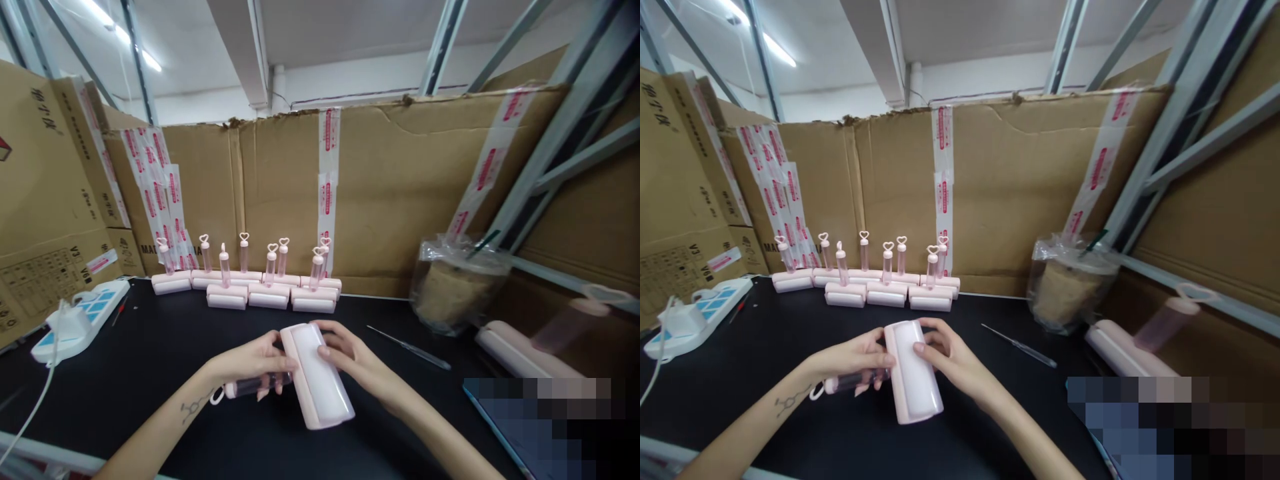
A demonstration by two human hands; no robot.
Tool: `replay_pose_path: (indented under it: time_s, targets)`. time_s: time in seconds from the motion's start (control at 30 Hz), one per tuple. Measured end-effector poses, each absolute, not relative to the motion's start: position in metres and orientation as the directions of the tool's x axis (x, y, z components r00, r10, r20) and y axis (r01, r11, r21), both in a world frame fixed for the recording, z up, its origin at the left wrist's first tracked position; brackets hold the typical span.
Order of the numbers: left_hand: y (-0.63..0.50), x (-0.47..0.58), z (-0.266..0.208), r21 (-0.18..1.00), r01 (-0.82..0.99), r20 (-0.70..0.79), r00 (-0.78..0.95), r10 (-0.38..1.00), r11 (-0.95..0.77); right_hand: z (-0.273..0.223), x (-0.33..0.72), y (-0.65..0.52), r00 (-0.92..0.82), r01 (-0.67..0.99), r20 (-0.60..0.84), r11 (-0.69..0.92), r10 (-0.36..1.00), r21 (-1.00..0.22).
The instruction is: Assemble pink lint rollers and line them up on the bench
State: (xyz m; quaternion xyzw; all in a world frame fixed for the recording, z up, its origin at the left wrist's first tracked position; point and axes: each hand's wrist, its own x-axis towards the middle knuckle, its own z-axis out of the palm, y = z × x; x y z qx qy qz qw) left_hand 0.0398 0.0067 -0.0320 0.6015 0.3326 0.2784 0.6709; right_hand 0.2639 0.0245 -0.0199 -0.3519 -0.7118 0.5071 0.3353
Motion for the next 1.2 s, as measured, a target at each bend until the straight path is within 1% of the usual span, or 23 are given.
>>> replay_pose_path:
  time_s: [0.07, 0.23, 0.37, 0.43, 0.53, 0.6, 0.67, 0.73, 0.87, 0.93, 1.0, 1.2]
  targets:
    - [0.007, 0.04, -0.035, 0.991, 0.072, -0.132, 0.629, 0.766, 0.112, -0.021, 0.262, 0.024, -0.567, 0.145, 0.039, 0.146, 0.823, -0.978]
    - [0.009, 0.037, -0.037, 0.987, 0.109, -0.163, 0.643, 0.748, 0.121, -0.023, 0.26, 0.027, -0.565, 0.143, -0.045, 0.045, 0.824, -0.989]
    - [0.011, 0.031, -0.032, 0.983, 0.123, -0.181, 0.63, 0.755, 0.133, -0.023, 0.267, 0.035, -0.524, 0.137, -0.009, 0.074, 0.852, -0.988]
    - [0.011, 0.025, -0.028, 0.983, 0.129, -0.181, 0.621, 0.763, 0.128, -0.021, 0.276, 0.041, -0.458, 0.114, 0.023, 0.085, 0.889, -0.99]
    - [0.011, 0.017, -0.021, 0.985, 0.116, -0.171, 0.608, 0.775, 0.127, -0.013, 0.292, 0.049, -0.335, 0.027, 0.048, 0.061, 0.941, -0.998]
    - [0.011, 0.013, -0.019, 0.984, 0.112, -0.18, 0.599, 0.78, 0.14, -0.007, 0.302, 0.053, -0.289, 0.004, 0.061, 0.065, 0.955, -0.998]
    - [0.012, 0.009, -0.02, 0.982, 0.107, -0.188, 0.588, 0.787, 0.155, -0.005, 0.308, 0.056, -0.275, 0.078, 0.081, 0.107, 0.958, -0.991]
    - [0.013, 0.007, -0.021, 0.984, 0.087, -0.18, 0.575, 0.798, 0.158, -0.008, 0.312, 0.061, -0.255, 0.204, 0.128, 0.183, 0.958, -0.962]
    - [0.016, 0.004, -0.025, 0.986, 0.068, -0.167, 0.557, 0.814, 0.155, -0.025, 0.313, 0.075, -0.224, 0.412, 0.283, 0.354, 0.933, -0.84]
    - [0.017, 0.005, -0.028, 0.985, 0.057, -0.168, 0.56, 0.812, 0.165, -0.035, 0.313, 0.081, -0.241, 0.486, 0.309, 0.39, 0.92, -0.782]
    - [0.019, 0.006, -0.031, 0.984, 0.042, -0.166, 0.565, 0.808, 0.172, -0.042, 0.312, 0.085, -0.264, 0.527, 0.303, 0.4, 0.916, -0.75]
    - [0.018, 0.011, -0.032, 0.985, 0.051, -0.164, 0.557, 0.814, 0.163, -0.058, 0.31, 0.091, -0.3, 0.577, 0.284, 0.41, 0.911, -0.706]
